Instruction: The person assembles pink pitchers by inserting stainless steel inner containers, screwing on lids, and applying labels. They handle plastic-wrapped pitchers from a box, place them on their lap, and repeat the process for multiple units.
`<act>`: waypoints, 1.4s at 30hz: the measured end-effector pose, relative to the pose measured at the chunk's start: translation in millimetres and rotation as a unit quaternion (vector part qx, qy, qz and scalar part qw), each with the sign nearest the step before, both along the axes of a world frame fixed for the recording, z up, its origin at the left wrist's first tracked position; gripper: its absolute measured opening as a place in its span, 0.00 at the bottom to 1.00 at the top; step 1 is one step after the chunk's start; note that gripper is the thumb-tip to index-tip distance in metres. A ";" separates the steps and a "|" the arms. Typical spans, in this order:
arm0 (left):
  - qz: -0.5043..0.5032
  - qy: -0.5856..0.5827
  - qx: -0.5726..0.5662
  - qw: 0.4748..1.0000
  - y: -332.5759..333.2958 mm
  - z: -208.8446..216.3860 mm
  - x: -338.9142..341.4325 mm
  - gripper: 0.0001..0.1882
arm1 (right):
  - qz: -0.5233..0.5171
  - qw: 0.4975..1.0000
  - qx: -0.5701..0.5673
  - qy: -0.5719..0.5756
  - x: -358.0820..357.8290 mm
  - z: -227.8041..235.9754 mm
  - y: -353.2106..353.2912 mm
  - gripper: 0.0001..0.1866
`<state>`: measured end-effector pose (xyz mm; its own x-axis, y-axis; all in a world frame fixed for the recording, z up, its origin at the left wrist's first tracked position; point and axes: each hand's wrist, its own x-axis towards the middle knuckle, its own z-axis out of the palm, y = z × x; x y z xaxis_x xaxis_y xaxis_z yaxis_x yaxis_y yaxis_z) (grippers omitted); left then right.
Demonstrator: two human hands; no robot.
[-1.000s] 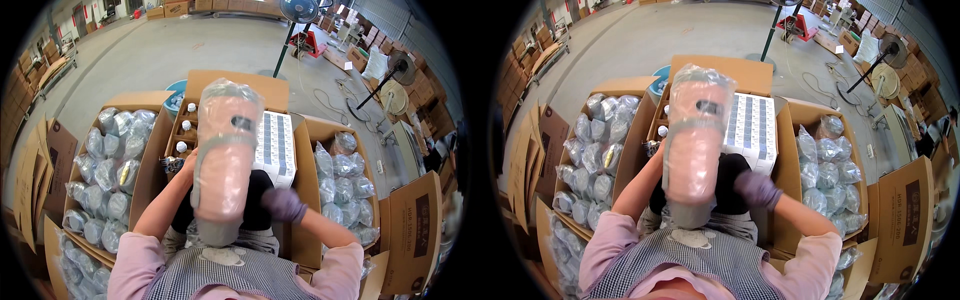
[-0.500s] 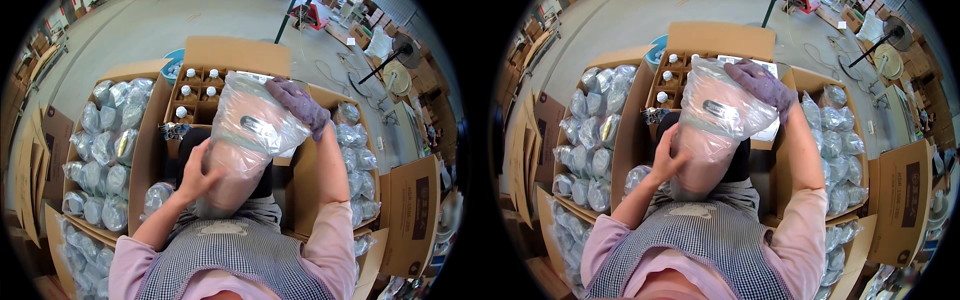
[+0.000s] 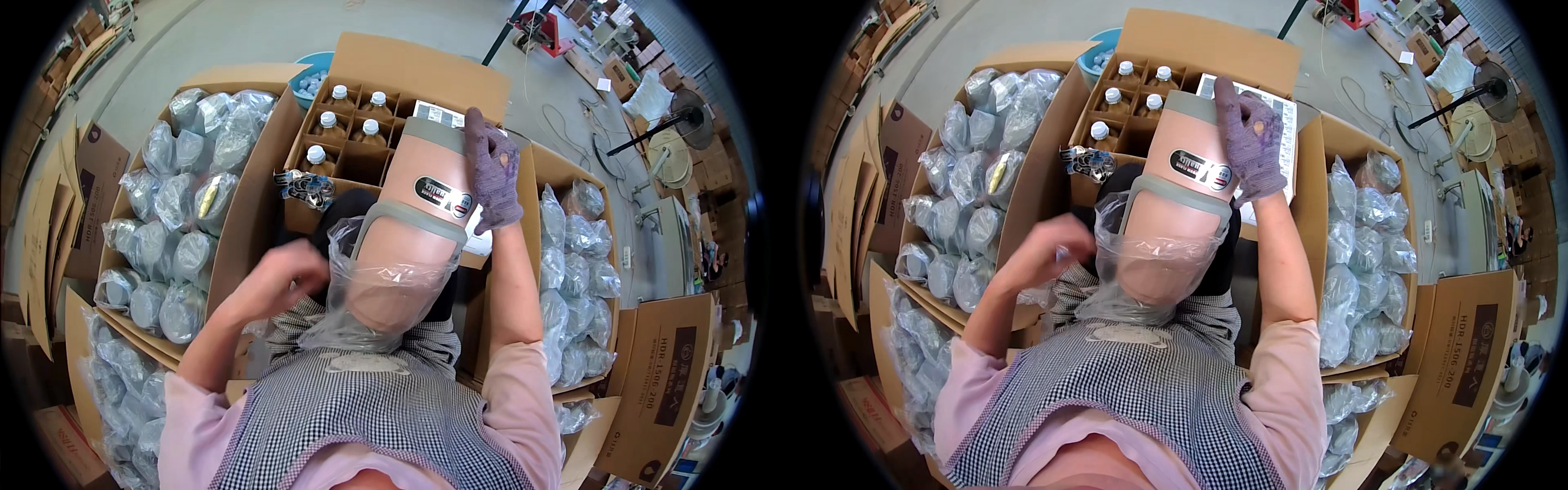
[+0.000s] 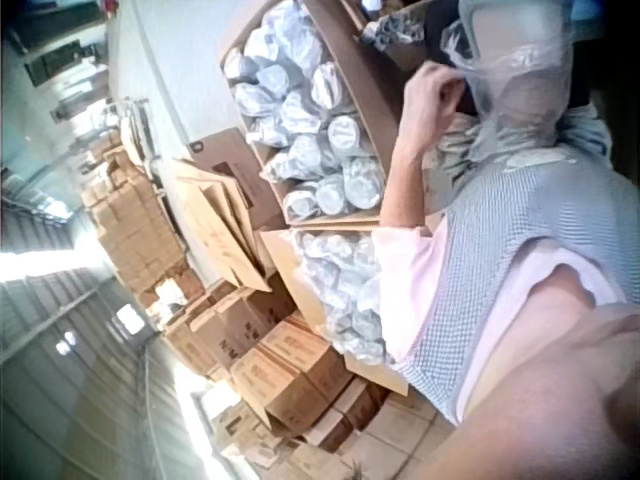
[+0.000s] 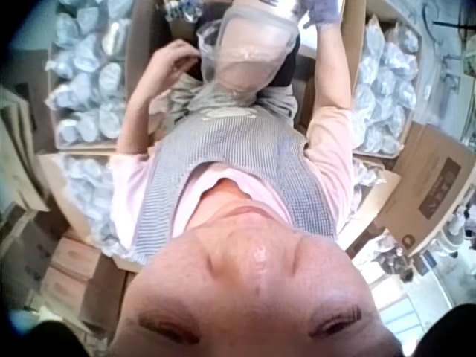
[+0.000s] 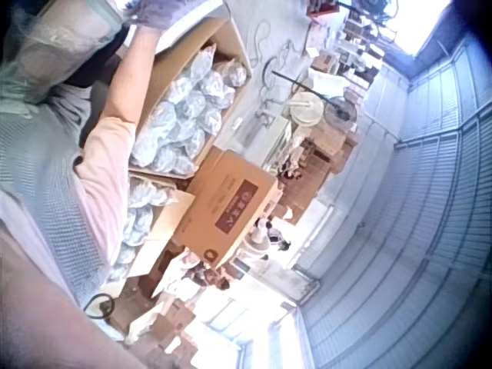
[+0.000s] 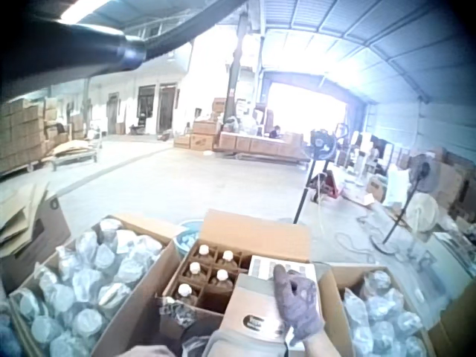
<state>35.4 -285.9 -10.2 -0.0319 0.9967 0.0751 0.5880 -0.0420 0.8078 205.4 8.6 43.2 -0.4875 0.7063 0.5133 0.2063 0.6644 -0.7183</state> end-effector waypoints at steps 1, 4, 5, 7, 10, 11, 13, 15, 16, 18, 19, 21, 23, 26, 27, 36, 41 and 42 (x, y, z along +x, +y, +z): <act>0.113 0.012 0.110 0.987 20.5 17.7 12.9 0.07 | -0.003 1.000 -0.002 -0.011 -3.8 2.5 -7.1 0.27; 0.250 -0.036 0.272 0.929 81.0 34.1 54.2 0.08 | -0.008 1.000 -0.001 -0.025 -19.1 22.6 -28.9 0.26; 0.266 -0.006 0.287 0.920 95.7 31.8 63.6 0.08 | -0.004 0.999 0.020 -0.032 -20.8 22.6 -29.6 0.26; 0.300 -0.009 0.260 0.918 110.9 28.0 79.6 0.10 | 0.003 0.997 0.062 -0.045 -22.5 19.1 -27.0 0.25; 0.313 -0.006 0.246 0.917 121.1 23.4 84.0 0.11 | -0.011 0.998 0.036 -0.057 -20.5 25.2 -32.6 0.21; 0.313 -0.003 0.245 0.918 122.7 22.4 82.9 0.10 | -0.019 0.998 0.019 -0.065 -20.6 25.4 -34.3 0.20; 0.307 0.042 0.272 0.911 126.5 23.8 79.6 0.08 | -0.016 0.996 0.057 -0.067 -24.2 28.8 -35.9 0.19; 0.307 0.155 0.310 0.886 130.9 22.1 83.2 0.09 | -0.021 0.999 0.027 -0.042 -22.2 19.2 -29.0 0.20; 0.281 0.172 0.314 0.890 126.6 25.2 92.0 0.07 | -0.007 0.999 0.045 -0.018 -22.1 14.8 -25.4 0.21; 0.183 0.161 0.354 0.903 111.9 36.3 108.3 0.05 | 0.012 0.997 0.068 0.025 -24.9 1.4 -12.0 0.22; 0.108 0.132 0.386 0.907 105.6 42.1 110.4 0.05 | 0.015 0.996 0.071 0.045 -26.5 -2.8 -8.4 0.23; -0.088 0.003 0.432 0.897 96.0 47.2 102.1 0.03 | -0.006 1.000 0.005 0.015 -22.6 -4.6 -7.4 0.22; 0.001 -0.096 0.428 0.899 90.5 47.3 67.6 0.03 | -0.005 1.000 -0.008 0.022 -13.1 -9.5 -2.2 0.21; 0.225 -0.260 0.171 0.923 112.1 -23.6 -26.7 0.04 | -0.023 0.999 -0.031 0.037 1.7 -11.3 3.4 0.20; 0.275 -0.200 0.164 0.926 118.3 -71.6 -64.1 0.07 | -0.018 0.997 -0.053 0.052 0.0 -10.8 2.1 0.20; 0.553 0.135 -0.021 0.822 134.1 -225.7 -111.4 0.28 | 0.010 0.987 -0.155 0.035 -8.7 0.1 1.5 0.26; 0.394 0.120 0.181 0.893 144.7 -103.0 -66.2 0.27 | 0.206 0.944 -0.143 0.215 6.4 -32.2 38.1 0.28; 0.314 -0.029 0.143 0.938 148.5 -74.0 -41.4 0.26 | 0.244 0.916 -0.178 0.265 5.0 -40.0 42.5 0.28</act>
